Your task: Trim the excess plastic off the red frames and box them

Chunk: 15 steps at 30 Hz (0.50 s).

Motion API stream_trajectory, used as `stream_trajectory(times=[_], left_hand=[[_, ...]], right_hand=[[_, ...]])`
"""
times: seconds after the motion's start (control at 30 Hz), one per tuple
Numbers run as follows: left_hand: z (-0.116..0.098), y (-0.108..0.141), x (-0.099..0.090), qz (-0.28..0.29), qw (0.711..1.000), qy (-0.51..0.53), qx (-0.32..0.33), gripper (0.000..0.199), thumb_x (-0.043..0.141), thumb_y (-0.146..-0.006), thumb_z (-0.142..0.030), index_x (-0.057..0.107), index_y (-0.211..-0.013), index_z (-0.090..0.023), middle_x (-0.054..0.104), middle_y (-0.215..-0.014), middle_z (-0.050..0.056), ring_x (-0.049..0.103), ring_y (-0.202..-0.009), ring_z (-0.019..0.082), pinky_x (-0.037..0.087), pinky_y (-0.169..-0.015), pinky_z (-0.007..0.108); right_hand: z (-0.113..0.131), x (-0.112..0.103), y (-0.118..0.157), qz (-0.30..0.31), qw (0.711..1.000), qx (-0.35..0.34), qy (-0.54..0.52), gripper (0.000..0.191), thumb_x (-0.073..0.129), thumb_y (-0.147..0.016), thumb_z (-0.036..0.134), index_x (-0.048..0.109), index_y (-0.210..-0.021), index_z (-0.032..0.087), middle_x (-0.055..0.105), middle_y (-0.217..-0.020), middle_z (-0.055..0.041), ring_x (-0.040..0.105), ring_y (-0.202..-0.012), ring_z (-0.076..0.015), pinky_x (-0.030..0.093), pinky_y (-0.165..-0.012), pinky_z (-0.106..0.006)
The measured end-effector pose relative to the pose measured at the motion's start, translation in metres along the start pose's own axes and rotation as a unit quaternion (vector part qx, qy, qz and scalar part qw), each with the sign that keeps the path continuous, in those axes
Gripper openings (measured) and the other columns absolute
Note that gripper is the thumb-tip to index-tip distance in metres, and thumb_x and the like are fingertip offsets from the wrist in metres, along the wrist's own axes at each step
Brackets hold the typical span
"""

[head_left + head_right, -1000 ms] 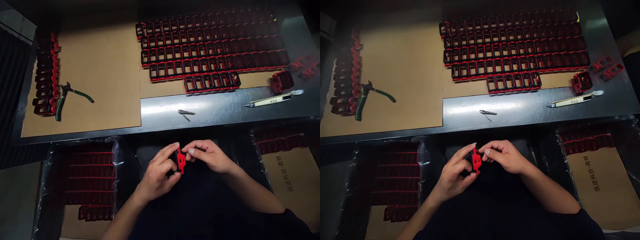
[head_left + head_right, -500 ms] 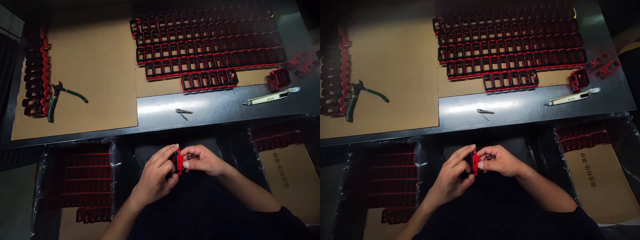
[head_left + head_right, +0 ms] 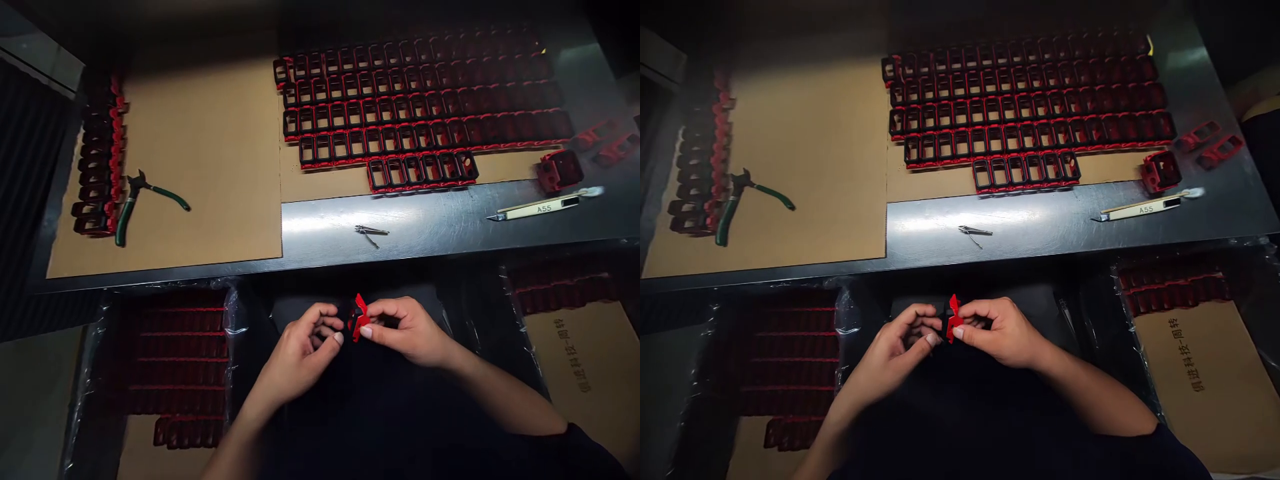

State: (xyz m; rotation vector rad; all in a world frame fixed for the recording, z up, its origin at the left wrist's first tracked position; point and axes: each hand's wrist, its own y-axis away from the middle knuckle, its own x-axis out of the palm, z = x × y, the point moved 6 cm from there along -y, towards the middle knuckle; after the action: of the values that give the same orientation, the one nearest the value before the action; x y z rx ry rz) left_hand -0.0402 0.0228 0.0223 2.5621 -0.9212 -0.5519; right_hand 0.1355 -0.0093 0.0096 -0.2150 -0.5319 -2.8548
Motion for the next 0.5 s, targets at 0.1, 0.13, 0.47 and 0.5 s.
stream_trajectory(times=[0.1,0.13,0.47,0.5], left_hand=[[-0.002,0.000,0.008,0.021,0.999,0.042,-0.028,0.027,0.059,-0.092,-0.035,0.056,-0.114,-0.020,0.067,-0.087,0.003,0.067,-0.074,0.015,0.057,-0.063,0.026],[-0.005,0.000,0.009,0.020,0.998,0.048,-0.027,0.026,0.059,-0.092,-0.034,0.057,-0.113,-0.020,0.066,-0.086,0.002,0.066,-0.074,0.015,0.056,-0.063,0.025],[-0.025,-0.002,0.007,-0.030,1.000,0.002,-0.006,0.044,0.073,-0.076,-0.036,0.055,-0.113,-0.021,0.068,-0.095,0.006,0.066,-0.079,0.018,0.056,-0.059,0.026],[-0.025,-0.002,0.008,-0.034,0.999,-0.001,-0.004,0.046,0.074,-0.075,-0.038,0.055,-0.114,-0.020,0.068,-0.095,0.006,0.066,-0.080,0.018,0.057,-0.060,0.027]], right_hand=[[0.008,0.001,0.001,-0.001,0.996,-0.046,0.071,0.016,0.070,-0.091,0.030,0.080,-0.099,0.021,0.078,-0.088,-0.0033,0.072,-0.079,-0.0178,0.057,-0.072,-0.027],[0.009,0.001,0.002,-0.003,0.994,-0.061,0.088,0.015,0.069,-0.091,0.030,0.080,-0.099,0.023,0.079,-0.089,-0.0030,0.073,-0.080,-0.0184,0.057,-0.073,-0.027],[0.025,0.008,0.004,-0.003,0.942,-0.233,0.240,0.021,0.062,-0.093,0.015,0.081,-0.096,0.026,0.080,-0.084,-0.0033,0.073,-0.070,-0.0181,0.059,-0.067,-0.030],[0.026,0.009,0.004,-0.003,0.937,-0.243,0.250,0.021,0.062,-0.094,0.016,0.081,-0.096,0.026,0.080,-0.084,-0.0032,0.073,-0.069,-0.0181,0.059,-0.067,-0.030]])
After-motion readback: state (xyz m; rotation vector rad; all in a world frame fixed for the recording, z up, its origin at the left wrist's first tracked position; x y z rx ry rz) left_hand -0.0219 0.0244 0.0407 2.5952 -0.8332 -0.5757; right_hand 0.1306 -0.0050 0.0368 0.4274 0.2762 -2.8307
